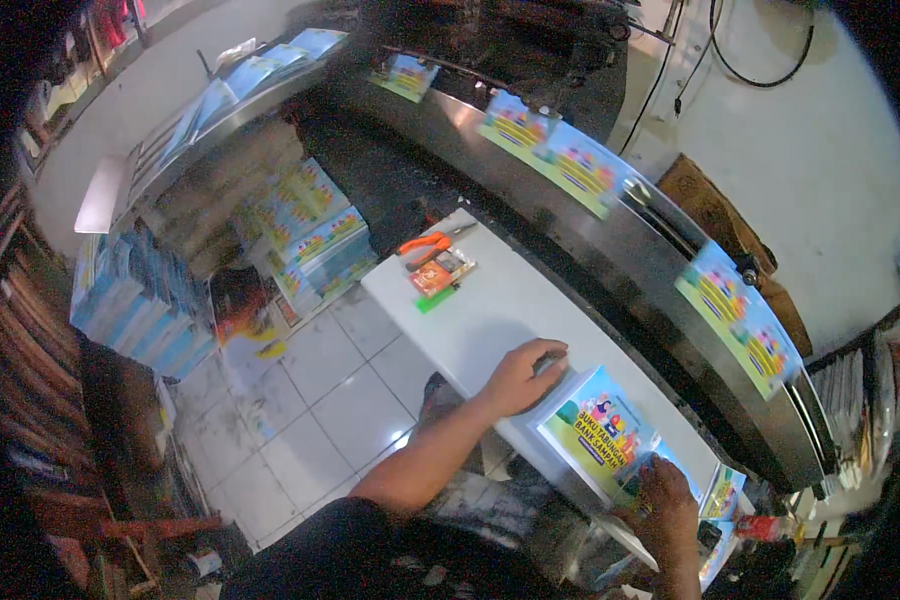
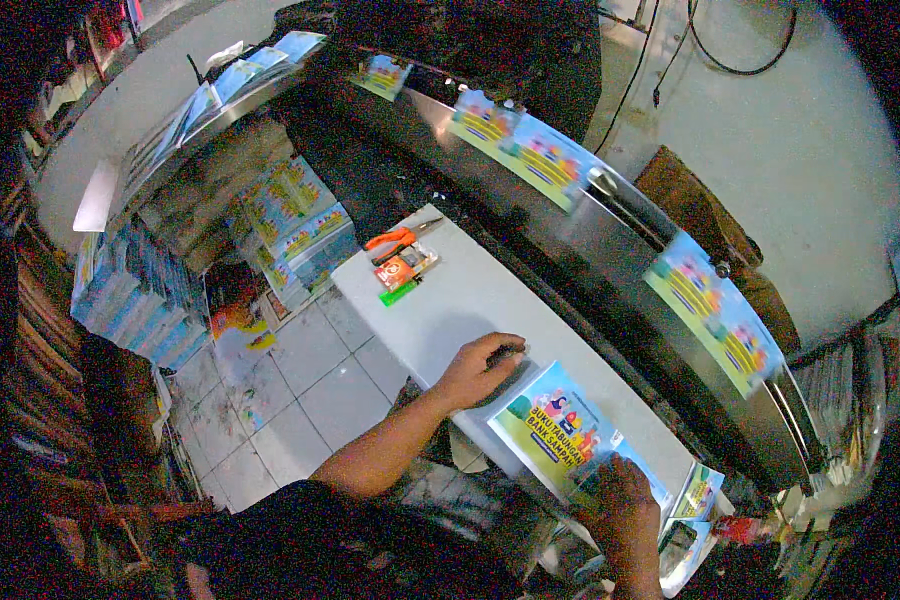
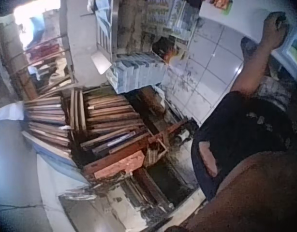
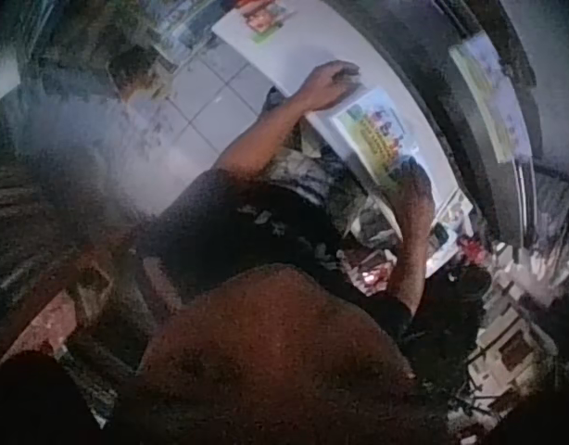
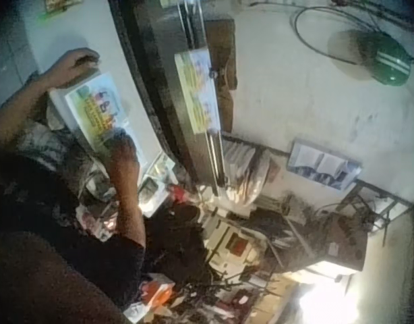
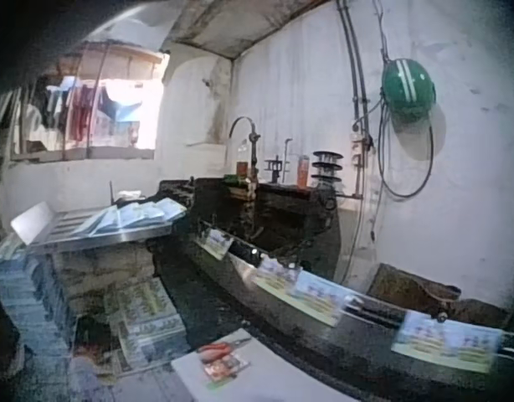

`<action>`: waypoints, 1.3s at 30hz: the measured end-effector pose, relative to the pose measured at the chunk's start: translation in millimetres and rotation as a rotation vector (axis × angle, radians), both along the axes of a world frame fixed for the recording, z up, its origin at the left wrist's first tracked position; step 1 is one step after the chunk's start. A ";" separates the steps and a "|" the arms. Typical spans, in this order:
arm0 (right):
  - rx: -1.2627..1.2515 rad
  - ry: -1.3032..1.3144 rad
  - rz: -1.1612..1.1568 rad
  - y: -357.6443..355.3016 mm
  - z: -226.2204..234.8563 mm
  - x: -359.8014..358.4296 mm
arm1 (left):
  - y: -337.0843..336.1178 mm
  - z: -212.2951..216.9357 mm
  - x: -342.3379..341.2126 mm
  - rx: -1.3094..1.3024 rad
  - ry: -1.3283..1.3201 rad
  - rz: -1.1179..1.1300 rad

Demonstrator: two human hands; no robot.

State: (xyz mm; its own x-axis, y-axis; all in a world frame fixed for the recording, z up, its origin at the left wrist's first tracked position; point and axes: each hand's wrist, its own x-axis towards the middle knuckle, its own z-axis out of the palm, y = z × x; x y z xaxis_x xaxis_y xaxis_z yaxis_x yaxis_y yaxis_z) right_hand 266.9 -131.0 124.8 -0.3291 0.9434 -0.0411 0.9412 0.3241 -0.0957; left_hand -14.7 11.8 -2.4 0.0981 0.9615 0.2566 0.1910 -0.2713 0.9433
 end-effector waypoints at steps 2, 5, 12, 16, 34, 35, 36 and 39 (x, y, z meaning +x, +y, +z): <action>-0.163 0.101 -0.020 1.5 11.9 0.3 | 0.0 -2.4 -1.3 -0.003 0.027 0.011; -0.209 0.044 -0.101 14.2 31.9 10.2 | 1.7 -7.1 -3.2 0.026 0.026 0.032; 0.840 0.011 -0.227 130.2 93.7 219.5 | 1.1 1.4 2.3 -0.032 0.045 0.028; 0.969 -0.150 -0.222 176.0 76.9 277.5 | -3.1 0.8 -5.7 -0.088 0.021 0.031; 0.103 0.015 -0.105 32.6 21.3 49.4 | -4.6 1.2 4.3 -0.108 -0.068 0.063; -0.048 -0.065 -0.057 18.8 18.2 23.6 | -4.7 -1.7 4.5 -0.108 -0.047 0.058; -0.078 -0.082 0.010 5.0 13.8 8.2 | -3.6 -3.2 5.0 -0.103 -0.032 0.057; -0.081 -0.114 0.067 -3.8 4.7 0.5 | -3.3 -4.7 8.8 -0.004 0.021 0.029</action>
State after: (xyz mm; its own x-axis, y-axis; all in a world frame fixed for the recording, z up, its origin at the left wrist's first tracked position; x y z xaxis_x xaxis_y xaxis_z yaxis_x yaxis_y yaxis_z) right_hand 267.3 -134.7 129.5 -0.3798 0.9117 -0.1568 0.9240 0.3819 -0.0177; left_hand -5.9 8.5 -7.0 0.0752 0.9651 0.2508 0.2190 -0.2614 0.9401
